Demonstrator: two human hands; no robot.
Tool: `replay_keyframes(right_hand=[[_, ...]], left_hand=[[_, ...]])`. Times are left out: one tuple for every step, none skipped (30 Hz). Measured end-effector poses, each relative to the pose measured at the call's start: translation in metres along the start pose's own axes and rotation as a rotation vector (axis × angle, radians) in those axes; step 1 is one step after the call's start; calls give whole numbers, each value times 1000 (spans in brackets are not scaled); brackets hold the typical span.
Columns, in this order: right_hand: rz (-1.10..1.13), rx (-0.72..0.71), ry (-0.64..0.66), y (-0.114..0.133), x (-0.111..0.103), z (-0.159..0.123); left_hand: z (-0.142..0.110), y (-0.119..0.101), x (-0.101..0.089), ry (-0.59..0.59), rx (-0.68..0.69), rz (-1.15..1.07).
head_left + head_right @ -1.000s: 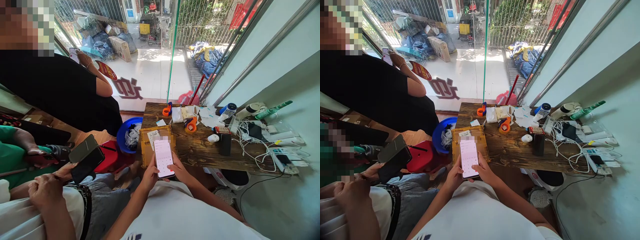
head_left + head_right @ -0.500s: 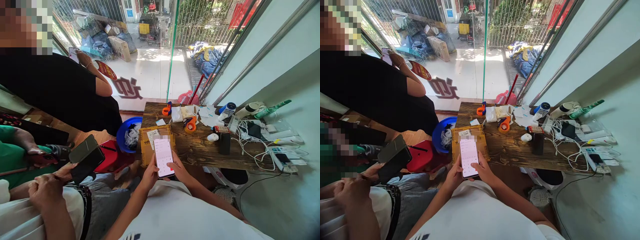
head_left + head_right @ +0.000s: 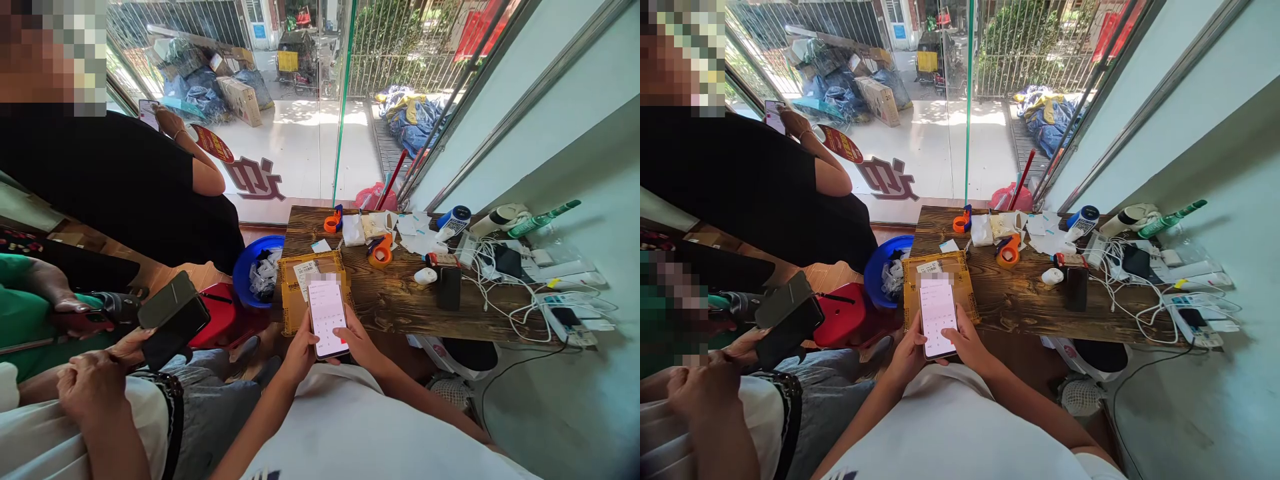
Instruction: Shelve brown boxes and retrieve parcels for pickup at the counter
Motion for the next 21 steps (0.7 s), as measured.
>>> replay_keyframes(right_hand=[[2,4,3,0,0,0],[2,6,4,-1,0,0],[-1,7,4,-1,0,0],[-7,6,3,-2,0,0],[-15,3,1,-2,-1,-1],[-25,-2,-3,-3,-1,-1],[-37,-7,-8,-3,-1,-1],[-47,-7,-9,-3,-2,-1],[-50,-2,-6,-3,-2,-1],[-49,5,0,-4,-2,-1],[-48,9,5,-4,-2,-1],[-46,11,10,-4,-2,-1],[-46,9,11,-3,-2,0],[-46,4,11,-3,-2,0],[-44,-1,10,-2,-1,0],[-39,-5,13,-1,-1,0],[-31,-5,17,-1,0,0],[-24,-4,21,-1,0,1],[-21,-5,22,0,0,1],[-20,-6,24,0,1,1],[-21,-7,23,0,1,1]], left_hand=[[0,0,0,1,-2,1],[0,1,-1,2,-4,2],[0,1,-1,3,-5,4],[0,1,-1,6,-3,5],[0,0,-2,10,1,4],[0,0,-2,14,7,1],[-1,0,-2,20,14,-5],[0,0,-3,24,22,-9],[0,1,-3,29,27,-13],[0,2,-5,34,31,-16],[1,3,-6,37,33,-17],[1,4,-8,41,31,-17],[2,5,-9,45,28,-15],[3,6,-11,47,26,-13],[3,7,-13,48,26,-11],[4,8,-14,47,26,-10],[4,8,-14,45,24,-9],[5,7,-14,41,21,-9],[5,7,-14,35,20,-10],[5,6,-13,28,15,-10],[4,5,-12,21,9,-8]])
Point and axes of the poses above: each hand's wrist, its own z-axis towards the middle knuckle, its own x-axis out of the palm, y = z × x, the point moved 4 cm from there along z, towards the middle knuckle, and after that the axes turned 10 degrees about -x, right-handed, at the moved point
